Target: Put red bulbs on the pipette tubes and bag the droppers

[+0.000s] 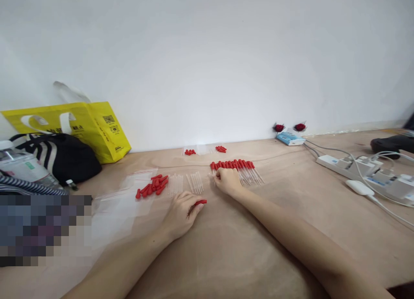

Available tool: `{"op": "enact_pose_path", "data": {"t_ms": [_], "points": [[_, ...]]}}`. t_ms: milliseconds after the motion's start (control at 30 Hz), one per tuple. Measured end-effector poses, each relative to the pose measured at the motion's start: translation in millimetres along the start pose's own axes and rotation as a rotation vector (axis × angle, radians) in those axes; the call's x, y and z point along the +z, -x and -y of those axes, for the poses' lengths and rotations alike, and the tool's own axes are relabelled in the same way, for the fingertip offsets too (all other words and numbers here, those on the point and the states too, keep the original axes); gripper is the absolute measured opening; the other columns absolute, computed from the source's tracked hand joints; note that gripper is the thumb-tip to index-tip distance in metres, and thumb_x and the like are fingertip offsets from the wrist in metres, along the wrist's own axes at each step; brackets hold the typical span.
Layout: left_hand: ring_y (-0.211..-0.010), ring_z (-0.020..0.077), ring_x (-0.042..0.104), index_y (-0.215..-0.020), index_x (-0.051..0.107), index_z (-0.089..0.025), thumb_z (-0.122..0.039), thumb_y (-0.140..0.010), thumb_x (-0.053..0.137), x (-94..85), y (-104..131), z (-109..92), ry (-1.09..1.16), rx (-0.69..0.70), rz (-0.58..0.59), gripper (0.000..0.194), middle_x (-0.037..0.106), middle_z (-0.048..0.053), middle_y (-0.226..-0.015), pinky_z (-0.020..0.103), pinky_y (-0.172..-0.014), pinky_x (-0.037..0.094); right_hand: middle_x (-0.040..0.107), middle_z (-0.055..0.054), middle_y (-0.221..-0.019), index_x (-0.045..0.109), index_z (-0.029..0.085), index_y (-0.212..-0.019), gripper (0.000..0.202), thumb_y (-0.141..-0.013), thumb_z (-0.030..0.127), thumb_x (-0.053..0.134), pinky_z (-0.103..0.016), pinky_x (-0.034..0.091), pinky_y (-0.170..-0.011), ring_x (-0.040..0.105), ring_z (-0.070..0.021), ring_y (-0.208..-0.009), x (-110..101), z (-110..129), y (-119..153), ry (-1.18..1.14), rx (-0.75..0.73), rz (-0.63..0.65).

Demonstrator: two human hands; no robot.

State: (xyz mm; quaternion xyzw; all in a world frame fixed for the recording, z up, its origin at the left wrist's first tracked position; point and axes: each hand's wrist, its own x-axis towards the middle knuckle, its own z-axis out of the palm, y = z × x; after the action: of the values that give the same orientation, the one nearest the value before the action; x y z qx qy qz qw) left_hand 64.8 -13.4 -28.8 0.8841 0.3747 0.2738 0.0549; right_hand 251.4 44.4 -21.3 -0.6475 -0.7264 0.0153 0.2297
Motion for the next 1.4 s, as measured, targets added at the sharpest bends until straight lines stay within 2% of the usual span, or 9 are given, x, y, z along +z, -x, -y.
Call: {"op": "enact_pose_path", "data": {"t_ms": [167, 333, 433, 533, 667, 800, 1133, 1400], "points": [[-0.081, 0.0179, 0.055, -0.091, 0.06, -0.021, -0.023, -0.084, 0.046, 0.2, -0.1, 1.3, 0.015, 0.001, 0.002, 0.016, 0.066, 0.001, -0.085, 0.034, -0.075, 0.04, 0.067, -0.01, -0.078, 0.063, 0.016, -0.074, 0.018, -0.076, 0.022, 0.046, -0.031, 0.032, -0.071, 0.06, -0.0215, -0.079, 1.9, -5.4, -1.4, -0.01, 0.067, -0.031], [-0.083, 0.018, 0.055, -0.089, 0.061, -0.021, -0.023, -0.083, 0.045, -1.2, -0.1, -0.6, 0.022, -0.006, -0.018, 0.017, 0.063, 0.003, -0.086, 0.033, -0.075, 0.04, 0.067, -0.006, -0.079, 0.062, 0.018, -0.076, 0.019, -0.079, 0.028, 0.047, -0.026, 0.035, -0.068, 0.06, -0.0175, -0.076, -2.8, -16.0, 2.7, -0.081, 0.047, -0.038], [-0.083, 0.0181, 0.054, -0.089, 0.061, -0.021, -0.023, -0.083, 0.046, -0.8, 0.4, -0.6, 0.006, -0.018, -0.022, 0.017, 0.062, 0.003, -0.086, 0.034, -0.075, 0.04, 0.066, -0.005, -0.08, 0.062, 0.017, -0.084, 0.02, -0.081, 0.028, 0.045, -0.023, 0.038, -0.065, 0.059, -0.0146, -0.072, -5.8, -25.6, 14.8, -0.198, -0.055, -0.038], [-0.083, 0.0183, 0.055, -0.09, 0.06, -0.022, -0.023, -0.084, 0.045, 0.2, 0.7, 0.5, 0.005, -0.02, -0.002, 0.016, 0.063, 0.002, -0.086, 0.035, -0.076, 0.039, 0.064, -0.006, -0.084, 0.062, 0.017, -0.087, 0.02, -0.083, 0.023, 0.043, -0.025, 0.038, -0.067, 0.057, -0.0154, -0.075, -10.6, -38.1, 38.2, -0.302, -0.246, -0.048], [-0.082, 0.0177, 0.055, -0.091, 0.059, -0.021, -0.022, -0.084, 0.045, 1.0, 0.5, 0.9, 0.021, -0.02, -0.007, 0.016, 0.064, 0.002, -0.085, 0.035, -0.077, 0.039, 0.062, -0.003, -0.08, 0.06, 0.02, -0.083, 0.017, -0.084, 0.021, 0.043, -0.03, 0.034, -0.072, 0.055, -0.0146, -0.074, -18.8, -47.1, 71.1, -0.277, -0.386, -0.011], [-0.081, 0.0176, 0.055, -0.09, 0.059, -0.02, -0.022, -0.084, 0.043, 0.8, 0.3, -1.4, 0.026, -0.006, -0.019, 0.017, 0.065, 0.002, -0.085, 0.034, -0.077, 0.04, 0.061, -0.001, -0.077, 0.059, 0.019, -0.082, 0.015, -0.084, 0.022, 0.044, -0.03, 0.031, -0.071, 0.054, -0.012, -0.069, -20.9, -40.5, 84.0, -0.309, -0.415, 0.011], [-0.081, 0.0171, 0.055, -0.093, 0.059, -0.02, -0.022, -0.085, 0.045, 1.8, 2.9, -3.8, -0.025, 0.049, -0.034, 0.017, 0.064, 0.002, -0.083, 0.035, -0.08, 0.037, 0.06, 0.001, -0.072, 0.059, 0.02, -0.081, 0.013, -0.082, 0.022, 0.047, -0.03, 0.025, -0.071, 0.05, -0.0104, -0.063, -15.4, -17.1, 85.8, -0.31, -0.403, -0.023], [-0.072, 0.0162, 0.056, -0.086, 0.06, -0.019, -0.028, -0.084, 0.044, 7.7, 2.0, -5.9, 0.031, -0.121, -0.067, 0.017, 0.064, 0.0, -0.075, 0.033, -0.074, 0.039, 0.057, 0.001, -0.068, 0.057, 0.017, -0.079, 0.011, -0.081, 0.02, 0.047, -0.027, 0.025, -0.065, 0.048, -0.0102, -0.061, -9.2, -6.7, 90.5, -0.339, -0.449, -0.062]]}}
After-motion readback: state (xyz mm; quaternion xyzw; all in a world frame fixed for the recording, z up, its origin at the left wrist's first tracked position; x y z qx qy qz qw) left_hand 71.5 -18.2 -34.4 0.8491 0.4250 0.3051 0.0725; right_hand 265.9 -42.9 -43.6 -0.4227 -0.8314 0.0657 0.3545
